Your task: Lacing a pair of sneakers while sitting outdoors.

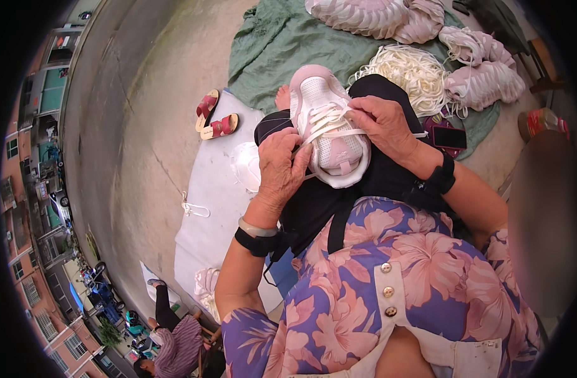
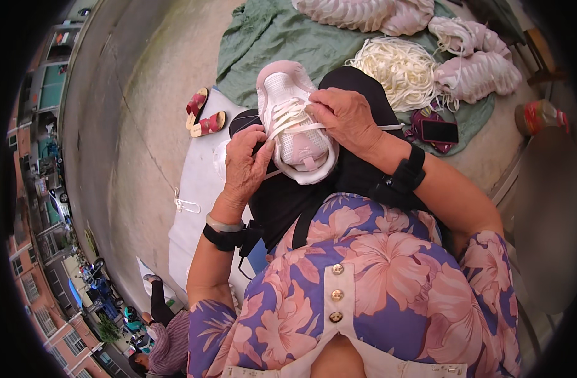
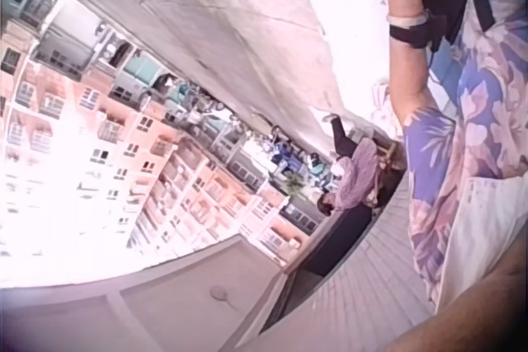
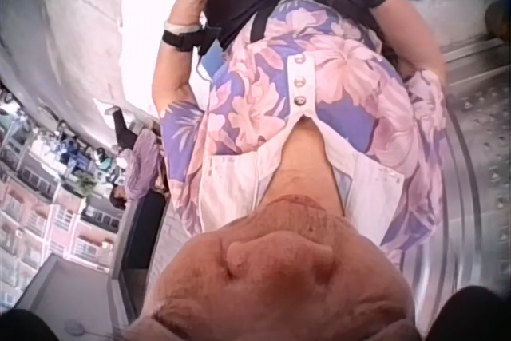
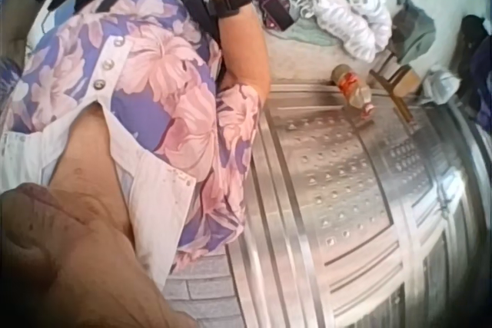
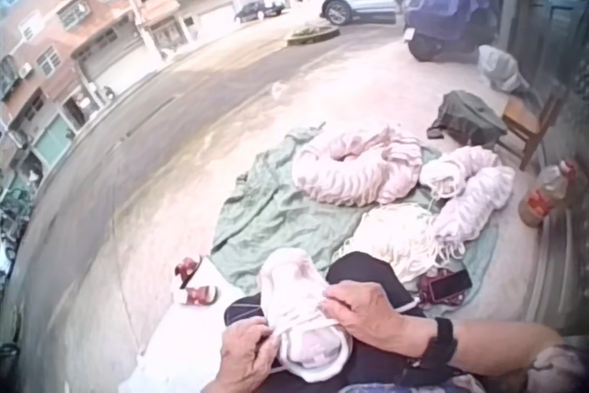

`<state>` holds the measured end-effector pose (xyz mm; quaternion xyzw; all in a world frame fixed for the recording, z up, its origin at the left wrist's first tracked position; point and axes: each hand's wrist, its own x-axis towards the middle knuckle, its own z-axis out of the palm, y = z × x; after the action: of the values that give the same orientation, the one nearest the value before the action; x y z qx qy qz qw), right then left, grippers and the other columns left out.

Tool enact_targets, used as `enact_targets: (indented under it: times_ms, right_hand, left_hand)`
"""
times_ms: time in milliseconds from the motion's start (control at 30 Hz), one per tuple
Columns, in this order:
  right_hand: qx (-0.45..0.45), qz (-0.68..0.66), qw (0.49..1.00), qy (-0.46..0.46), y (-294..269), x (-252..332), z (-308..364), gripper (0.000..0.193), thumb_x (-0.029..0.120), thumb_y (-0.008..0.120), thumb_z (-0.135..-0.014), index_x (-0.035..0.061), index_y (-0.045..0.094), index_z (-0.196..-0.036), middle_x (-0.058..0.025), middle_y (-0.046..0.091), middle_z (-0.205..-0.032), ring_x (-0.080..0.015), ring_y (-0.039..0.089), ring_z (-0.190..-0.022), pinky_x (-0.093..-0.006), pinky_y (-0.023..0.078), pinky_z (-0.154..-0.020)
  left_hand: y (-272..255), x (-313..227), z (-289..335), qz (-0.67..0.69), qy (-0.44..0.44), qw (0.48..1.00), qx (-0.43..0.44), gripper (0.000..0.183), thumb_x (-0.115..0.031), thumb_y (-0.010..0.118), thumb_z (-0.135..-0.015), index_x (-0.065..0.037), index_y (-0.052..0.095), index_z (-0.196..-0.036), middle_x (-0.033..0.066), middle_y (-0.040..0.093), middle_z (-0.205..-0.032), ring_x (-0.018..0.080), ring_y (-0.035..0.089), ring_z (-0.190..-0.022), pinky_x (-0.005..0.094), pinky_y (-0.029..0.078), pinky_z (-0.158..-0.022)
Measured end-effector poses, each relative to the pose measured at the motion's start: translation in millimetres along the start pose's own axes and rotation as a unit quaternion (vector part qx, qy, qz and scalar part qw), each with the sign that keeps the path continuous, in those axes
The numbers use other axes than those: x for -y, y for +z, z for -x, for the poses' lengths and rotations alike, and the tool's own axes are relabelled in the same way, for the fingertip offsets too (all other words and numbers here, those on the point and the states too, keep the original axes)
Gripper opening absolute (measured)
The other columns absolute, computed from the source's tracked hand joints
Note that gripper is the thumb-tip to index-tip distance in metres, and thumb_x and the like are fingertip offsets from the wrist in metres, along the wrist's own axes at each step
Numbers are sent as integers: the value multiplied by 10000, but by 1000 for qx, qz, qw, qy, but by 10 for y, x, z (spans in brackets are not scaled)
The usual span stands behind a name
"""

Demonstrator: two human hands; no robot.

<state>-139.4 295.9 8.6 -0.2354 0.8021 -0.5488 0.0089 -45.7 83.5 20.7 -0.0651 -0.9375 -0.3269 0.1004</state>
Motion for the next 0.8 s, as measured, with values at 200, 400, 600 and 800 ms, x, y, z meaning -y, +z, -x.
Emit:
enact_targets:
  times_ms: [200, 400, 600, 800]
  right_hand:
    - [169, -280, 901, 284, -99, 19, -167, 111, 109, 652, -795, 12, 602, -776, -12, 562, -734, -68, 494, -682, -226, 410, -614]
    - [185, -160, 954, 173, -33, 26, -142, 120, 108, 649, -744, 20, 580, -698, -6, 533, -705, -59, 474, -674, -240, 385, -595]
    - [123, 7, 979, 162, 14, -28, -195, 166, 128, 673, -735, 12, 565, -686, -2, 539, -679, -64, 475, -594, -255, 393, -531]
    - [139, -115, 959, 220, -59, -49, -189, 142, 152, 637, -798, 26, 586, -841, 5, 551, -707, -53, 493, -629, -213, 406, -564]
  left_hand:
    - [-23, -74, -25, 20, -20, 999, 19, 124, -74, 618, -797, -22, 548, -887, 112, 584, -842, 276, 550, -772, 352, 439, -703]
    - [20, -201, -8, 62, -36, 997, 18, 83, -13, 569, -806, -23, 502, -853, 135, 529, -781, 323, 540, -699, 366, 435, -608]
    - [-94, -346, -23, 34, -11, 999, 32, 63, -14, 545, -844, -28, 486, -858, 138, 520, -732, 317, 542, -633, 355, 443, -576]
    - [-599, -276, 11, -105, 7, 994, 33, 93, -36, 554, -833, -40, 461, -832, 159, 516, -704, 375, 533, -637, 409, 420, -546]
